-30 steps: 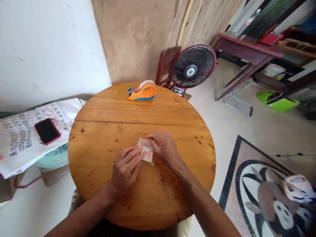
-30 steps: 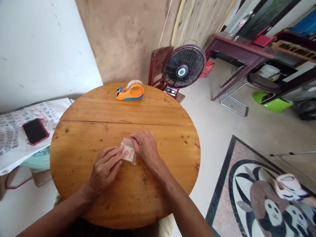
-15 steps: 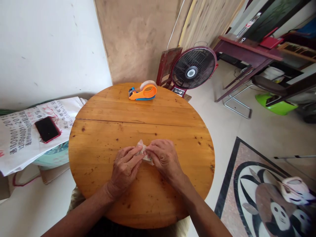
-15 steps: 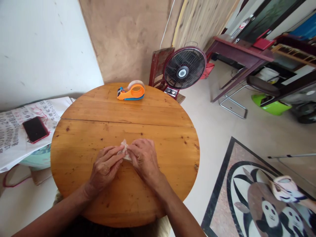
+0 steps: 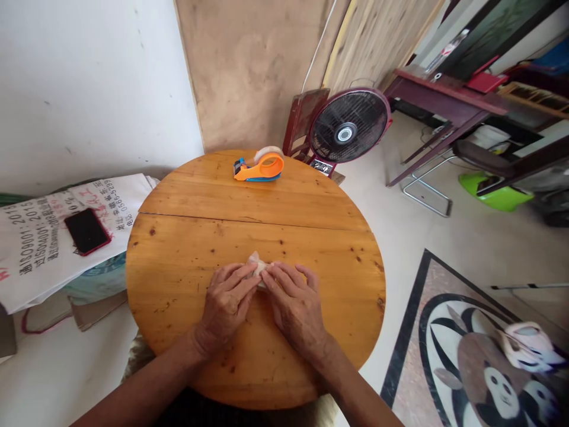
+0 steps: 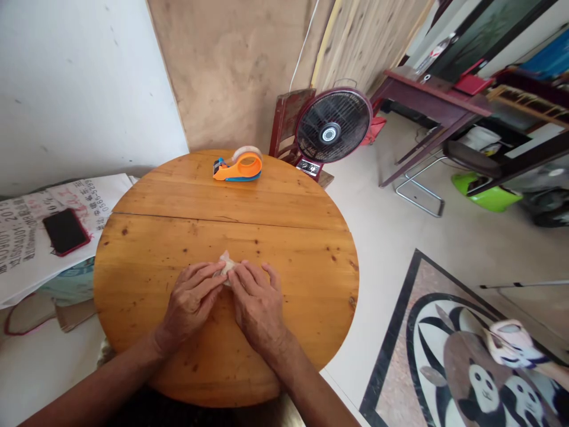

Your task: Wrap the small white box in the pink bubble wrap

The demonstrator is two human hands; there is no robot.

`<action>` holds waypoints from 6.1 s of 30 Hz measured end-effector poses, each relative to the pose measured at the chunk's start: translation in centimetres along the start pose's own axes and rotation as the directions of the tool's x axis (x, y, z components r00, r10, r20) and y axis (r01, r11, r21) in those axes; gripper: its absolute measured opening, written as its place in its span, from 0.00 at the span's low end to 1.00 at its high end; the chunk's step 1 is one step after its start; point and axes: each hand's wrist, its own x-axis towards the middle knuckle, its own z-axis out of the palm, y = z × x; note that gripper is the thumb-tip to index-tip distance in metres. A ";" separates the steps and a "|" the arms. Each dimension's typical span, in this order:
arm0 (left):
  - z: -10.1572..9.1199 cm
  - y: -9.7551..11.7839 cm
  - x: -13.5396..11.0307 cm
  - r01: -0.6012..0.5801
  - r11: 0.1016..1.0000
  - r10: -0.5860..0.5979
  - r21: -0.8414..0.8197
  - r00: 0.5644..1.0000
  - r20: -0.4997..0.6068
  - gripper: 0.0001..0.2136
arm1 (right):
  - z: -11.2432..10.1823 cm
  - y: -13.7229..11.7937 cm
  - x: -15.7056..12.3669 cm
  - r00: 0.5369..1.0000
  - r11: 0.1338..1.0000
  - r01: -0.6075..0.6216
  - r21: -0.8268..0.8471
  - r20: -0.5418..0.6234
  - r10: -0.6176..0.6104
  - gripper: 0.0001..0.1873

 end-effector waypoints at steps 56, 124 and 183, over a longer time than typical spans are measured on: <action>-0.1 0.1 -0.1 0.010 1.000 -0.010 -0.021 1.000 0.010 0.10 | 0.5 -2.7 -2.6 0.998 0.996 -0.059 -0.070 -0.018 0.057 0.24; -0.2 0.0 -0.1 -0.017 0.999 0.016 -0.031 1.000 -0.018 0.12 | 1.7 5.3 2.3 0.969 0.948 -0.247 0.199 0.058 0.240 0.20; -0.1 -0.1 -0.1 -0.020 1.000 0.020 0.002 1.000 -0.009 0.11 | 0.8 -0.3 -0.7 0.989 0.998 -0.057 -0.014 -0.139 0.054 0.10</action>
